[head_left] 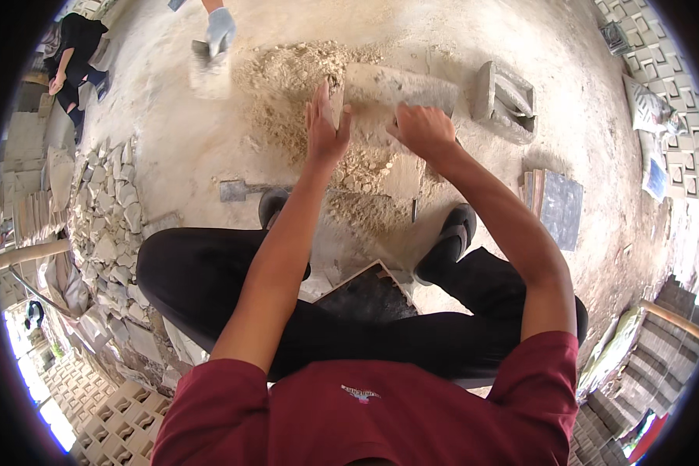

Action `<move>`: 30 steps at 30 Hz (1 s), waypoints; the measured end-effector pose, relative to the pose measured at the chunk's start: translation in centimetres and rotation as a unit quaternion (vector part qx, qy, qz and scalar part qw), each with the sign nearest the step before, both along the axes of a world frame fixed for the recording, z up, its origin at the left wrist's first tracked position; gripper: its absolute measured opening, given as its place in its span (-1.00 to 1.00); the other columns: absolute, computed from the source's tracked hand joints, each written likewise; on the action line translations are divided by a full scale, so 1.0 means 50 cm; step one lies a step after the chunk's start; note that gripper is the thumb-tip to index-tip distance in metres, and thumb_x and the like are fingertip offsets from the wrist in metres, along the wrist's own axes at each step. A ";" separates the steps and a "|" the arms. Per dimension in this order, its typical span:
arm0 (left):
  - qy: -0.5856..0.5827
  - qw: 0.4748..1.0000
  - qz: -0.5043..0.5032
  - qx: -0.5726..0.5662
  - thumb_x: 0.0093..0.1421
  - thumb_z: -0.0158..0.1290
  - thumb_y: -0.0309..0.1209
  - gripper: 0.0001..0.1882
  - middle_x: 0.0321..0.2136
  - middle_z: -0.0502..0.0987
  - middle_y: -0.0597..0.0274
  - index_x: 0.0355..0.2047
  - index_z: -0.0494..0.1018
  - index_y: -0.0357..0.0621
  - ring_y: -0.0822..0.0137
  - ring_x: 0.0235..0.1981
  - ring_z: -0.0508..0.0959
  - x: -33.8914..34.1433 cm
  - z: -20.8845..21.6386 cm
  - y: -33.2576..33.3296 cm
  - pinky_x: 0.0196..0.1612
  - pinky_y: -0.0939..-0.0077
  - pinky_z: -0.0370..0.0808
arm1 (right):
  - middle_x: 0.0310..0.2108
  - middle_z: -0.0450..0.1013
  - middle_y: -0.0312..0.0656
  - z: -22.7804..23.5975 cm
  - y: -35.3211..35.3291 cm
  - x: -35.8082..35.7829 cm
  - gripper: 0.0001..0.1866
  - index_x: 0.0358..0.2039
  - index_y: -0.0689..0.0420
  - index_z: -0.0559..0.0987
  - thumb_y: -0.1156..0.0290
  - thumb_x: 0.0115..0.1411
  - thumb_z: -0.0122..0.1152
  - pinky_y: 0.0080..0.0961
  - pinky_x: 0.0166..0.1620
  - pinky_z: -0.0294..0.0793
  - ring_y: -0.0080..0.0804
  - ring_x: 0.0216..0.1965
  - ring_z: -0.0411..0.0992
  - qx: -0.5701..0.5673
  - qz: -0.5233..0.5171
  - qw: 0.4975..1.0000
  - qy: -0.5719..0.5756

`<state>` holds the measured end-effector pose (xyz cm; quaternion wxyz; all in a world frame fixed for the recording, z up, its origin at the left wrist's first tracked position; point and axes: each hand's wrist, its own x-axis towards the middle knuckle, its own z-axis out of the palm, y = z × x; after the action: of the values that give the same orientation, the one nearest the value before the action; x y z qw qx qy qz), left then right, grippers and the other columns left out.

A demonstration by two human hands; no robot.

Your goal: The person shapes a stone block with a hand tool, slides a flat square plate over a mold, and fills the mold with sand before leveling it with a trowel and by hand.

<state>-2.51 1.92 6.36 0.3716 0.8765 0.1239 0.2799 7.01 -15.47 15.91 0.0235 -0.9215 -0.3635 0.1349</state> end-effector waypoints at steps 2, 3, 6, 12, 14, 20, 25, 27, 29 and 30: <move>-0.002 0.999 0.007 -0.033 0.35 -0.13 -0.07 -0.28 0.30 0.16 -0.19 0.35 0.02 -0.28 -0.05 0.38 0.09 -0.028 -0.007 0.002 0.41 0.04 -0.08 | -0.45 0.57 0.03 0.011 -0.017 -0.039 -0.59 -0.34 0.20 0.54 0.03 0.18 0.20 -0.14 -0.29 0.55 -0.06 -0.39 0.58 0.002 -0.013 0.999 0.038; 0.015 0.995 0.026 -0.096 0.34 -0.09 -0.08 -0.30 0.29 0.19 -0.21 0.32 0.09 -0.29 -0.06 0.36 0.12 -0.047 -0.027 0.010 0.39 0.06 0.00 | -0.43 0.57 0.04 0.010 -0.024 -0.054 -0.56 -0.34 0.20 0.57 0.00 0.17 0.20 -0.14 -0.28 0.55 -0.06 -0.38 0.58 -0.017 0.004 0.997 0.075; 0.028 0.988 0.014 -0.149 0.30 0.01 -0.09 -0.33 0.26 0.23 -0.23 0.26 0.20 -0.31 -0.09 0.33 0.19 -0.089 -0.070 0.041 0.33 0.11 0.14 | -0.48 0.56 0.02 -0.026 -0.047 -0.119 -0.51 -0.41 0.21 0.61 -0.04 0.20 0.07 -0.14 -0.34 0.59 -0.11 -0.41 0.58 -0.005 0.020 0.990 0.142; 0.145 0.982 -0.028 -0.121 0.17 0.13 0.01 -0.10 0.36 0.06 -0.18 0.35 0.05 -0.25 -0.05 0.40 0.05 -0.229 -0.136 0.057 0.38 0.06 0.00 | -0.41 0.57 0.13 -0.070 -0.052 -0.262 -0.52 -0.44 0.24 0.65 0.01 0.16 0.09 -0.09 -0.20 0.57 0.04 -0.33 0.58 0.000 0.035 0.975 0.221; 0.235 0.965 -0.040 -0.109 0.15 0.12 0.08 0.04 0.41 -0.09 -0.15 0.42 -0.14 -0.18 -0.03 0.43 -0.05 -0.254 -0.145 0.046 0.40 0.01 -0.14 | -0.39 0.57 0.14 -0.077 -0.042 -0.276 -0.51 -0.42 0.24 0.65 0.00 0.14 0.12 -0.09 -0.19 0.57 0.07 -0.31 0.58 -0.004 0.036 0.969 0.244; 0.266 0.951 -0.020 -0.154 0.21 0.04 0.09 0.02 0.42 -0.14 -0.13 0.42 -0.21 -0.19 0.02 0.45 -0.12 -0.275 -0.168 0.025 0.41 -0.05 -0.27 | -0.38 0.58 0.12 -0.101 -0.030 -0.286 -0.50 -0.42 0.23 0.66 -0.04 0.13 0.15 -0.09 -0.20 0.57 0.06 -0.30 0.58 -0.010 0.057 0.972 0.229; 0.280 0.956 0.030 -0.084 0.31 -0.15 0.05 -0.13 0.42 -0.13 -0.11 0.42 -0.19 -0.21 0.03 0.46 -0.14 -0.235 -0.157 -0.042 0.41 -0.09 -0.33 | -0.36 0.58 0.11 -0.121 -0.033 -0.272 -0.51 -0.36 0.19 0.66 -0.05 0.14 0.16 -0.12 -0.19 0.59 0.05 -0.28 0.58 -0.042 0.042 0.974 0.218; 0.276 0.960 0.056 -0.008 0.35 -0.21 0.03 -0.18 0.42 -0.12 -0.10 0.42 -0.19 -0.21 0.03 0.46 -0.14 -0.202 -0.141 -0.059 0.41 -0.11 -0.34 | -0.35 0.58 0.09 -0.127 -0.034 -0.245 -0.51 -0.35 0.20 0.66 -0.05 0.14 0.16 -0.12 -0.19 0.59 0.05 -0.28 0.59 -0.033 0.033 0.977 0.208; 0.283 0.953 0.065 0.084 0.37 -0.27 -0.02 -0.24 0.43 -0.12 -0.06 0.42 -0.18 -0.18 0.05 0.46 -0.15 -0.161 -0.127 -0.068 0.39 -0.18 -0.38 | -0.35 0.59 0.08 -0.135 -0.037 -0.221 -0.50 -0.35 0.20 0.66 -0.05 0.14 0.15 -0.12 -0.19 0.60 0.04 -0.28 0.59 -0.027 0.029 0.978 0.204; 0.282 0.954 0.067 0.082 0.37 -0.27 -0.02 -0.24 0.43 -0.12 -0.06 0.42 -0.18 -0.18 0.05 0.46 -0.15 -0.143 -0.129 -0.058 0.39 -0.18 -0.38 | -0.35 0.59 0.06 -0.134 -0.027 -0.204 -0.50 -0.36 0.20 0.66 -0.05 0.14 0.14 -0.13 -0.21 0.60 0.01 -0.29 0.59 -0.032 0.020 0.981 0.193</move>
<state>-9.64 -1.00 -0.08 0.2289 0.9368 0.2589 0.0552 -3.20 -16.81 9.19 0.0609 -0.8708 -0.3664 0.3220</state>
